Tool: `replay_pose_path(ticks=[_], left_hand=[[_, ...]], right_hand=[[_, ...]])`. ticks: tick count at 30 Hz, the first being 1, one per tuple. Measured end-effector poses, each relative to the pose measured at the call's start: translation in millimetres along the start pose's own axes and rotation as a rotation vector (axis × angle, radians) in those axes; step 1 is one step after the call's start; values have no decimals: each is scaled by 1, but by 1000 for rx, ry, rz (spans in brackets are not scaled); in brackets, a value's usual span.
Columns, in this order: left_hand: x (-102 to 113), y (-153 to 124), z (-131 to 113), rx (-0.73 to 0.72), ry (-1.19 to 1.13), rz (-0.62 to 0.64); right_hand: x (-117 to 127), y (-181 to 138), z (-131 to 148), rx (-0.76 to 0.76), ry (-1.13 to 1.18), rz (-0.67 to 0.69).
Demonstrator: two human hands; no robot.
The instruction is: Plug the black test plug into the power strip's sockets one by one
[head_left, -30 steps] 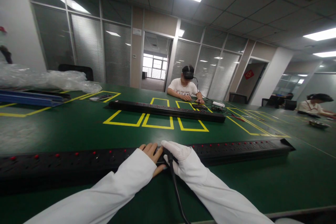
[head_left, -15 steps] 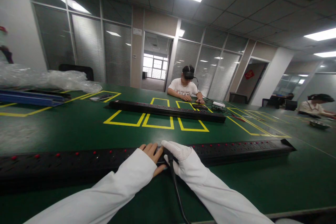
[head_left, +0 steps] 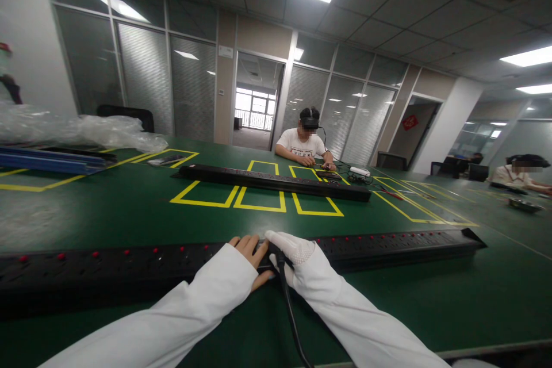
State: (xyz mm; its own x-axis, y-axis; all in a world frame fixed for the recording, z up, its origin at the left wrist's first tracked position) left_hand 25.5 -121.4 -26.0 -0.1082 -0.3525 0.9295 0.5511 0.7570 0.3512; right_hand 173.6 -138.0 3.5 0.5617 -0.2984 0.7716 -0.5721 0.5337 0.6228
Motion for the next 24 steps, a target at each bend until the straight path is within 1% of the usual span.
replay_pose_path(ticks=[17, 24], left_hand=[[-3, 1, 1, 0, -14, -22], [-1, -1, 0, 4, 0, -11]], right_hand=[[0, 0, 2, -40, -2, -11], [-4, -4, -3, -88, -6, -21]])
Point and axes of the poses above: each hand's wrist, its own y-axis towards the middle knuckle, its own x-axis out of the back of the hand, z = x × y, the point moved 3 cm from there along y, towards the middle knuckle, and after that the axes turned 1 degree about -y, right-handed, at the moved point
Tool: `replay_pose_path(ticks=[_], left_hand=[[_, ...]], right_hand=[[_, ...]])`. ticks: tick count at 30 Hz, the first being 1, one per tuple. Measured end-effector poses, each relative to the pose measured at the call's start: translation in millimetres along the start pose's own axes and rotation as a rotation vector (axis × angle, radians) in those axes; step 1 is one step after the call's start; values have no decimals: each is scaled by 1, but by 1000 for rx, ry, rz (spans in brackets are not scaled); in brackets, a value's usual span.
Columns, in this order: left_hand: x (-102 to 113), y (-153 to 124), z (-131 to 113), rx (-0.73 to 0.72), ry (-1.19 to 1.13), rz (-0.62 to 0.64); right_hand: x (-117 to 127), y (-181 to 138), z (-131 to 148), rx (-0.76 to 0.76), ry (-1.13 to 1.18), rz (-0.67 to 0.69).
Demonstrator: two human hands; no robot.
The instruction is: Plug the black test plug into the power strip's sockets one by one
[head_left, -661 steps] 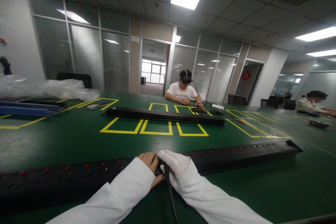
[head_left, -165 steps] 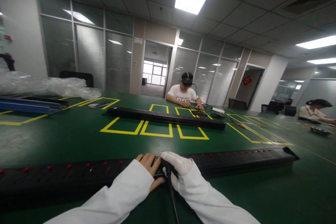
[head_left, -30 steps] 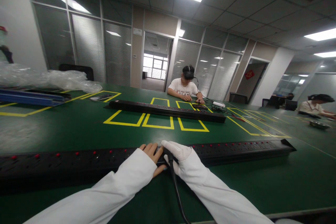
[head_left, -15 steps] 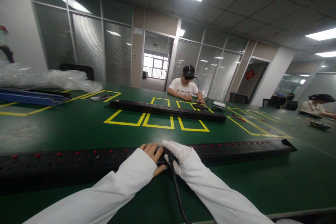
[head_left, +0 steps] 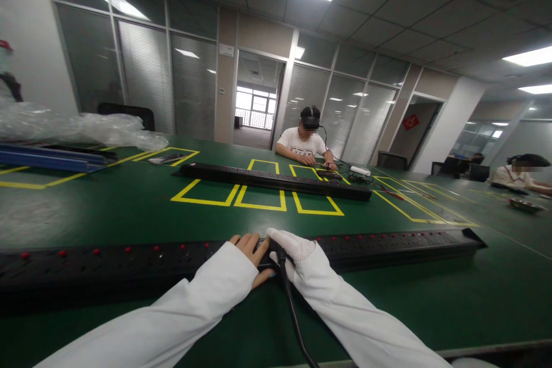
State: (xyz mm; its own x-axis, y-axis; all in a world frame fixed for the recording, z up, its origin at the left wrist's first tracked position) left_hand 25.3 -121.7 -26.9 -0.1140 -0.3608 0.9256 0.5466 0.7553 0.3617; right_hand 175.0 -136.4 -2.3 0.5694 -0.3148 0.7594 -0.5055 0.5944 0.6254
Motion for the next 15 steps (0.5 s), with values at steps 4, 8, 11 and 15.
replay_pose_path(ticks=[4, 8, 11, 15], left_hand=[[1, 0, -1, 5, -12, 1], [0, 1, 0, 9, -14, 0], [-2, 1, 0, 6, -12, -2], [-3, 1, 1, 9, -20, 6]], right_hand=[[-3, -3, -4, -5, -19, 2], [-4, -6, -5, 19, -58, -1], [-4, -8, -5, 23, -83, -2], [-4, -8, -5, 10, -89, -4]])
Point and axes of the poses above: each hand's wrist, its own y-axis towards the middle knuckle, its own x-axis out of the back of the hand, z = x × y, the point moved 3 cm from there along y, towards the middle knuckle, and after that the axes turned 1 degree about -y, right-handed, at the moved point
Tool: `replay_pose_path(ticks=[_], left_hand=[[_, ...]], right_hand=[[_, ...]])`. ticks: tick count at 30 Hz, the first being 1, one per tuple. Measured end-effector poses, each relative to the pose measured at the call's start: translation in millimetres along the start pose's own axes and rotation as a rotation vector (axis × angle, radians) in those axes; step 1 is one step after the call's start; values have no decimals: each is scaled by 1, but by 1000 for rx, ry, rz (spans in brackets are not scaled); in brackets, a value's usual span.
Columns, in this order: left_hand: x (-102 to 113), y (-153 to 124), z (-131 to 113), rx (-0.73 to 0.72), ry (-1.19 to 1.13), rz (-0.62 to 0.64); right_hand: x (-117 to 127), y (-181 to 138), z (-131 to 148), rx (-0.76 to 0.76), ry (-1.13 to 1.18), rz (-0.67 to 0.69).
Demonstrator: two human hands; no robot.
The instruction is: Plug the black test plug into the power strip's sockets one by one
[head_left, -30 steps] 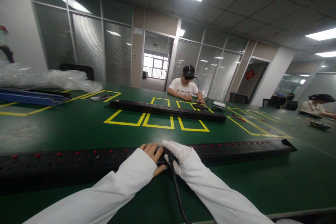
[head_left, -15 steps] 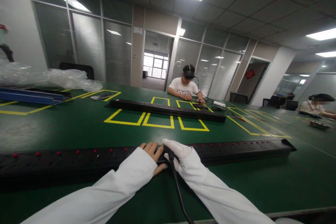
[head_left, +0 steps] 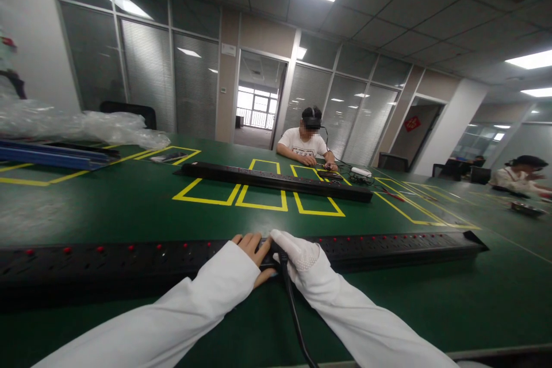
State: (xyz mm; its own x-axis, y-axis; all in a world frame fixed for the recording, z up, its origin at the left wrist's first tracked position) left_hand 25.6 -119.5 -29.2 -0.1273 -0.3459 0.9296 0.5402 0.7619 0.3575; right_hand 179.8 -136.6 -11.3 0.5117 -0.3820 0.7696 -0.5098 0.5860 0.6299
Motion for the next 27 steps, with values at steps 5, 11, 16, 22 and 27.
replay_pose_path(ticks=[5, 11, 16, 22, 27], left_hand=[[1, 0, 0, 0, 1, 6], [1, 0, 0, -1, 6, -10], [-1, 1, 0, 7, 8, -3], [0, 1, -1, 12, 7, -6], [2, 1, -1, 10, -2, 6]], right_hand=[[1, 2, -3, -29, 17, -7], [-1, 2, 0, -26, 31, -23], [-6, 0, 0, -29, 25, -30], [-7, 0, -3, -41, 26, -38], [-3, 0, -5, -63, 34, -54]])
Point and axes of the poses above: each hand's wrist, its own y-axis towards the middle knuckle, its own x-axis out of the back of the hand, z = x × y, the point moved 3 cm from there along y, towards the middle knuckle, and after that the axes turned 1 degree about -y, right-handed, at the moved point
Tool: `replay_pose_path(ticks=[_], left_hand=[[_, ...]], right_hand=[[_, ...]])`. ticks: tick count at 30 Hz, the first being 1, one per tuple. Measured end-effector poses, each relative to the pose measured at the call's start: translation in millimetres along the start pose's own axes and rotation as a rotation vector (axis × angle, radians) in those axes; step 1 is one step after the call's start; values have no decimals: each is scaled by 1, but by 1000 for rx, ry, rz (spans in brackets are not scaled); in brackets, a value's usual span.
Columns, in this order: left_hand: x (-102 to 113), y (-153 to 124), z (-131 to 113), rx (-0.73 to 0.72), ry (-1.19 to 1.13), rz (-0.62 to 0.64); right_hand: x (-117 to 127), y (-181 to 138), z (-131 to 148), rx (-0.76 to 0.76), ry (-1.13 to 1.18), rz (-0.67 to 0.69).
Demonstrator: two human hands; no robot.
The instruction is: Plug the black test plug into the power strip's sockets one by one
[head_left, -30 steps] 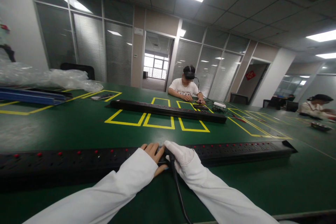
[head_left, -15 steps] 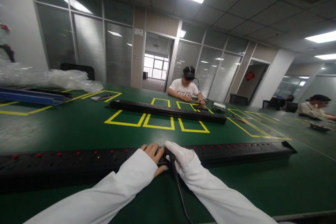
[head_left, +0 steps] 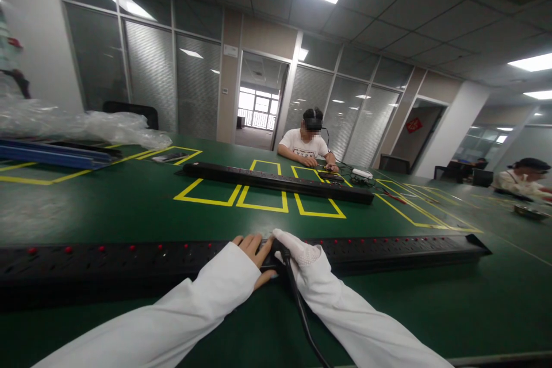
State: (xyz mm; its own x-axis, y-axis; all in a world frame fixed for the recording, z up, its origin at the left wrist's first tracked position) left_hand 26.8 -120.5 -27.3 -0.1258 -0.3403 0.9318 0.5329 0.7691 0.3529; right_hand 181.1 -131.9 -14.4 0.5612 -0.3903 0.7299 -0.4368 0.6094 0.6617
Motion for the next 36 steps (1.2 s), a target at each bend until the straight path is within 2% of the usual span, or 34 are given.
replay_pose_path(ticks=[10, 22, 36], left_hand=[[-1, 0, 0, -10, 7, -24], [0, 0, 0, 1, 11, 17], [2, 0, 0, 1, -12, 29]], right_hand=[[2, -2, 6, 47, 9, 3], [11, 2, 11, 97, 23, -27], [10, 6, 12, 68, -17, 7]])
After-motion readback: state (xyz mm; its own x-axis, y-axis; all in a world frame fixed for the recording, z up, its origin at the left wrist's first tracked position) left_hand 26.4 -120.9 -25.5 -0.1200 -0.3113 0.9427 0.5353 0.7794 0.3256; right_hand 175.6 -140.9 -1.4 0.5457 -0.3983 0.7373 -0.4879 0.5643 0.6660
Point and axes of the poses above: each hand's wrist, its own y-axis towards the middle knuckle, its own x-axis out of the back of the hand, z = x × y, the point moved 3 cm from there along y, towards the middle knuckle, and after that the axes turned 1 degree about -y, right-handed, at the moved point
